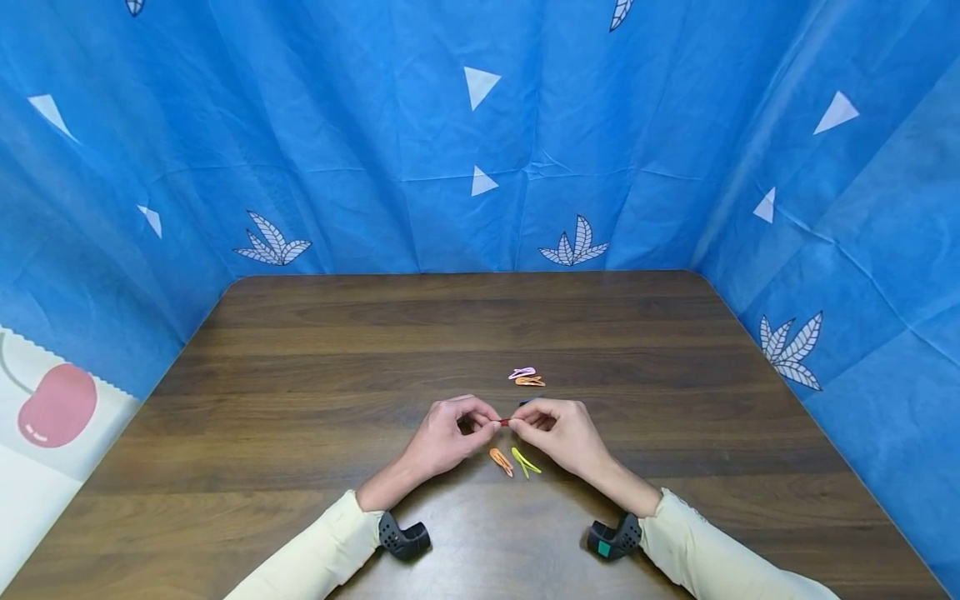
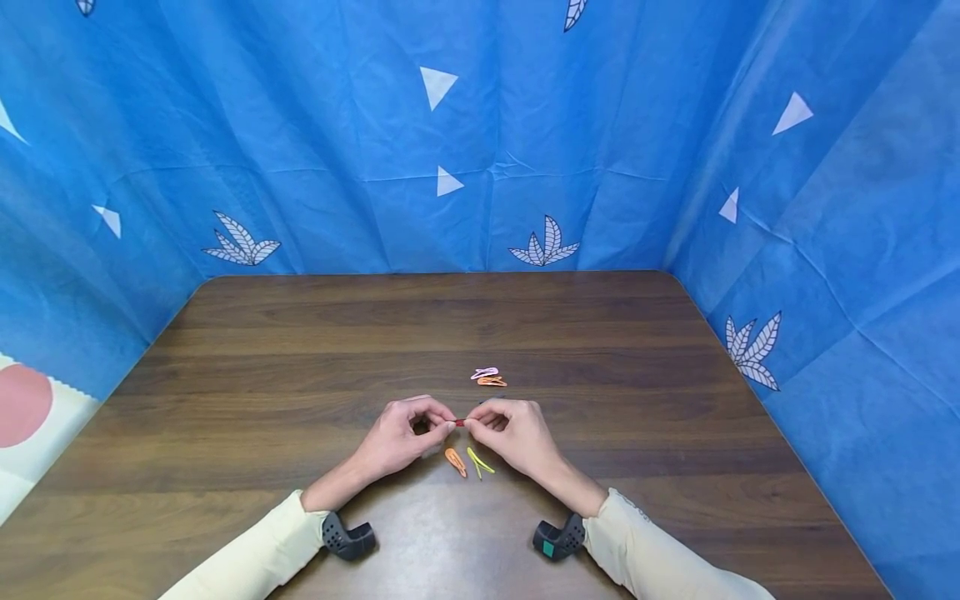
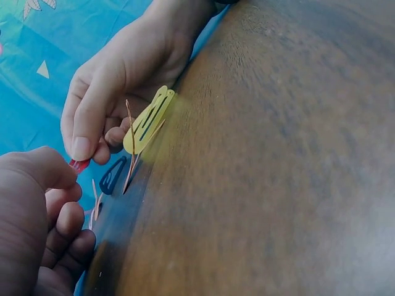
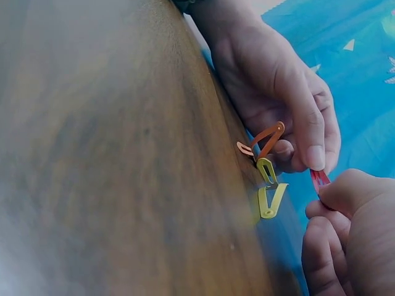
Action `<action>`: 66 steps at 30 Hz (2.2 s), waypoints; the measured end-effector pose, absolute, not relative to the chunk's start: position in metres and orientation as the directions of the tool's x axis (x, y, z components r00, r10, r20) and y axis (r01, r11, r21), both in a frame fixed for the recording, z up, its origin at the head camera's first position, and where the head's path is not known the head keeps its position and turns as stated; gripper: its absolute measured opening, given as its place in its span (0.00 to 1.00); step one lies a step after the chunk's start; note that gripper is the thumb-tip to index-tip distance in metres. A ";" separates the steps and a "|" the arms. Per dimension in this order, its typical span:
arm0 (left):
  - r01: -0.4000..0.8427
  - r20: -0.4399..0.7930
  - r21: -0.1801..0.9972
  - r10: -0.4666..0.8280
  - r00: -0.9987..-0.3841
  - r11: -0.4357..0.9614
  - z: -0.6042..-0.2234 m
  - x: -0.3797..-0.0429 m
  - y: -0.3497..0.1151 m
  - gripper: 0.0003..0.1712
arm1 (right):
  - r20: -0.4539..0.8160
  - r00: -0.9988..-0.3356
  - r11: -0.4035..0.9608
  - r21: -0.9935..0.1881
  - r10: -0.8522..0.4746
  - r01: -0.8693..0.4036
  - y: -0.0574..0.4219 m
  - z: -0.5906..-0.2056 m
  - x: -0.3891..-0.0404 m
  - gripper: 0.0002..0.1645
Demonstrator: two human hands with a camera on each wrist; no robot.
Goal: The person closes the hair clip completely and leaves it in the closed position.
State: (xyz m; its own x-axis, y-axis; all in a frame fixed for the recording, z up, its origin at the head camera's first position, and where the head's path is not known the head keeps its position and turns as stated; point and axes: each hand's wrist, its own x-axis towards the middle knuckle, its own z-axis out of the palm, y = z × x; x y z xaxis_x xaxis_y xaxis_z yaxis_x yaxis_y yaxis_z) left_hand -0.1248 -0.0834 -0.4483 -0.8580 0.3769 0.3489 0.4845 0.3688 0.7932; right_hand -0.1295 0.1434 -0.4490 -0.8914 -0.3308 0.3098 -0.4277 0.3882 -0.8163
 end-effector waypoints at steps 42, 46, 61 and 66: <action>0.617 0.505 0.691 0.358 -0.785 0.376 -0.453 -0.127 -0.085 0.05 | 0.425 -0.809 0.381 -0.725 -0.407 -0.573 0.145 -0.451 -0.133 0.11; 0.588 0.479 0.714 0.347 -0.806 0.380 -0.454 -0.127 -0.084 0.06 | 0.446 -0.799 0.391 -0.706 -0.403 -0.591 0.146 -0.450 -0.134 0.10; 0.510 0.401 0.767 0.329 -0.855 0.390 -0.454 -0.128 -0.086 0.07 | 0.431 -0.832 0.482 -0.679 -0.349 -0.554 0.166 -0.439 -0.156 0.11; 0.500 0.389 0.771 0.330 -0.860 0.395 -0.454 -0.128 -0.086 0.07 | 0.404 -0.854 0.516 -0.680 -0.328 -0.521 0.176 -0.436 -0.170 0.11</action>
State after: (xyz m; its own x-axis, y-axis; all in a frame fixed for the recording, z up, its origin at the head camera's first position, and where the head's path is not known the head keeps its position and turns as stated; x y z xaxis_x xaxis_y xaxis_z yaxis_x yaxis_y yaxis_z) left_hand -0.1280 -0.0858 -0.4544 -0.8602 0.3300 0.3888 0.4999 0.3948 0.7708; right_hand -0.1701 0.1758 -0.4362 -0.8535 -0.3284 0.4045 -0.5208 0.5162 -0.6799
